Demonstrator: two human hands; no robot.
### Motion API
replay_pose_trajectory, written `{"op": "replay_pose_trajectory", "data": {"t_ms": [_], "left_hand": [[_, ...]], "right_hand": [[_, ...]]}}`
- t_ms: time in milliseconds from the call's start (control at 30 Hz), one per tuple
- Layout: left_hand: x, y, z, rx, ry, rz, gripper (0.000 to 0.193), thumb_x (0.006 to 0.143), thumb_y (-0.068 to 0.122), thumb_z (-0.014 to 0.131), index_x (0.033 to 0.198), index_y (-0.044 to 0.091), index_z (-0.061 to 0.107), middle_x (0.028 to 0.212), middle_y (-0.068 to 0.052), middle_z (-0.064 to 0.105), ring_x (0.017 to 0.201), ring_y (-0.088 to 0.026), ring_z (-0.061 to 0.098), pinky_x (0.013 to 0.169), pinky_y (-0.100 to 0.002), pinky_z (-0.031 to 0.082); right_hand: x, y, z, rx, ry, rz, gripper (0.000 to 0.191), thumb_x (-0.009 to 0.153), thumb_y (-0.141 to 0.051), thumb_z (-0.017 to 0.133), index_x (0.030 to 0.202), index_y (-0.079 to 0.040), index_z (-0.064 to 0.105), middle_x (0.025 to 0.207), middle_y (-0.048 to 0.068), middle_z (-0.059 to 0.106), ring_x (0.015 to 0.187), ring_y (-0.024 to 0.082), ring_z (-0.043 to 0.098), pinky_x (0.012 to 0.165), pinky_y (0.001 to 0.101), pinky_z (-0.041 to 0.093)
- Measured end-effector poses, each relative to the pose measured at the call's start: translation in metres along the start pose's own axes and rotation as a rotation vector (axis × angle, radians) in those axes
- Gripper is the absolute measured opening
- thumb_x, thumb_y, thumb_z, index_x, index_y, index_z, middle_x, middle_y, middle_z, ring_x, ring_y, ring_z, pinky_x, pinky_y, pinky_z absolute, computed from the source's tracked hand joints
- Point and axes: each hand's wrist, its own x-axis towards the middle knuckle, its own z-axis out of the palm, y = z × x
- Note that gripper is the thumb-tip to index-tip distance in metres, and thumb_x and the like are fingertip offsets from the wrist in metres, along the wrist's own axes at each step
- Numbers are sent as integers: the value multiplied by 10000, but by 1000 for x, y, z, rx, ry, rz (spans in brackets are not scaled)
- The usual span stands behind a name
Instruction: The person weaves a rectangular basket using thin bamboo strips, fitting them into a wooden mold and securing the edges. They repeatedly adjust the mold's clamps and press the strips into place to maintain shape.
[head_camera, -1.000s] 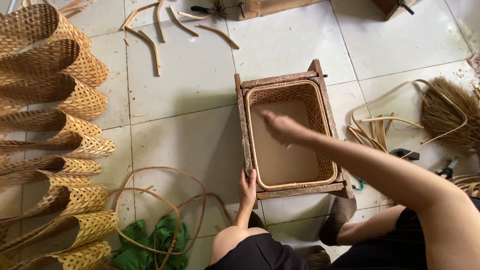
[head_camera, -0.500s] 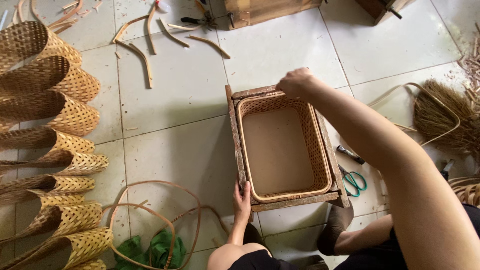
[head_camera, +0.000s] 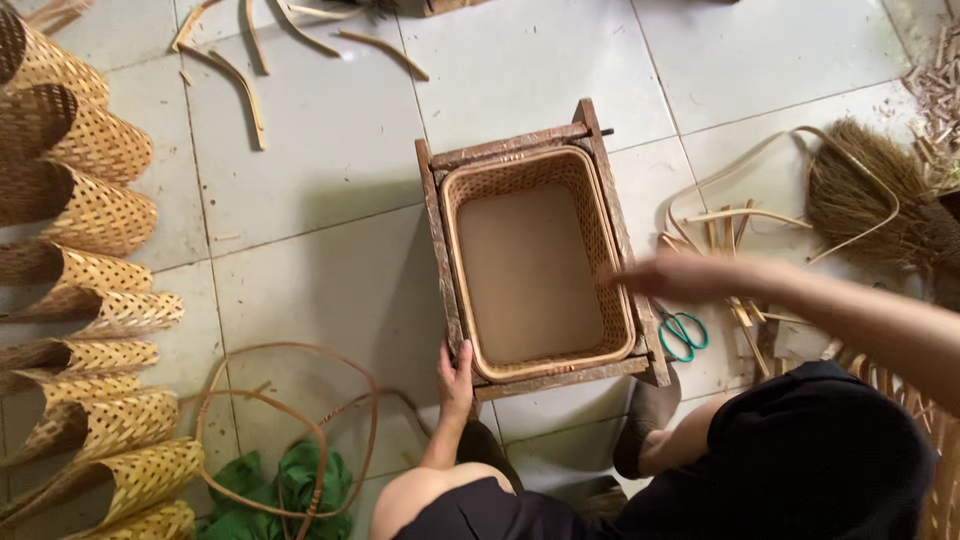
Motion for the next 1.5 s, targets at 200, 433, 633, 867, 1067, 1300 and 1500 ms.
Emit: {"op": "replay_pose_trajectory", "data": {"t_ms": [200, 433, 633, 867, 1067, 1300, 1500], "left_hand": [[-8, 8, 2, 35, -24, 1, 588, 1038, 349, 570, 1491, -14, 474, 1372, -139, 639, 1221, -206, 613, 1056, -332, 474], [-11, 9, 4, 25, -31, -6, 594, 1037, 370, 572, 1486, -8, 486, 1351, -137, 637, 1203, -210, 607, 1038, -343, 479], [-15, 12, 4, 45, -23, 11, 611, 1038, 395, 568, 1490, -7, 485, 1363, -142, 639, 1209, -217, 607, 1045, -343, 471], [-18, 23, 5, 154, -19, 113, 620, 1047, 401, 560, 1495, -17, 461, 1438, -165, 594, 1287, -232, 581, 1089, -346, 434], [-21, 20, 6, 130, 6, -37, 628, 1015, 423, 565, 1482, 9, 502, 1391, -148, 639, 1245, -236, 610, 1062, -350, 459], [-21, 16, 6, 124, -6, -10, 610, 1030, 420, 562, 1480, 13, 495, 1389, -150, 634, 1252, -231, 605, 1065, -351, 452], [-23, 18, 7, 131, 6, -76, 590, 1024, 426, 560, 1447, 17, 537, 1353, -157, 663, 1220, -244, 633, 1049, -359, 475]], "right_hand": [[-23, -72, 79, -65, -293, -40, 464, 1025, -267, 505, 1478, -168, 519, 1189, 159, 694, 1112, 287, 680, 1003, 410, 524], [-24, -82, 89, -226, -250, -48, 482, 1029, -253, 525, 1507, -208, 477, 978, 167, 670, 898, 307, 689, 765, 442, 570], [-32, -95, 118, -707, -267, -95, 512, 1056, -135, 491, 1557, -153, 384, 1031, 197, 602, 735, 288, 688, 569, 382, 562], [-37, -87, 88, -533, -315, -96, 550, 985, -185, 543, 1522, -170, 426, 1088, 252, 615, 747, 334, 697, 567, 414, 594], [-79, -67, 65, -260, -271, 132, 403, 999, -270, 583, 1401, -266, 557, 885, 157, 690, 809, 351, 704, 684, 508, 557], [-96, -55, 70, -297, -250, 105, 419, 985, -260, 610, 1400, -295, 559, 900, 132, 693, 765, 310, 703, 632, 470, 561], [-98, -60, 94, -647, -335, 107, 541, 1030, -156, 491, 1547, -267, 379, 1103, 225, 584, 675, 250, 694, 531, 382, 578]]}}
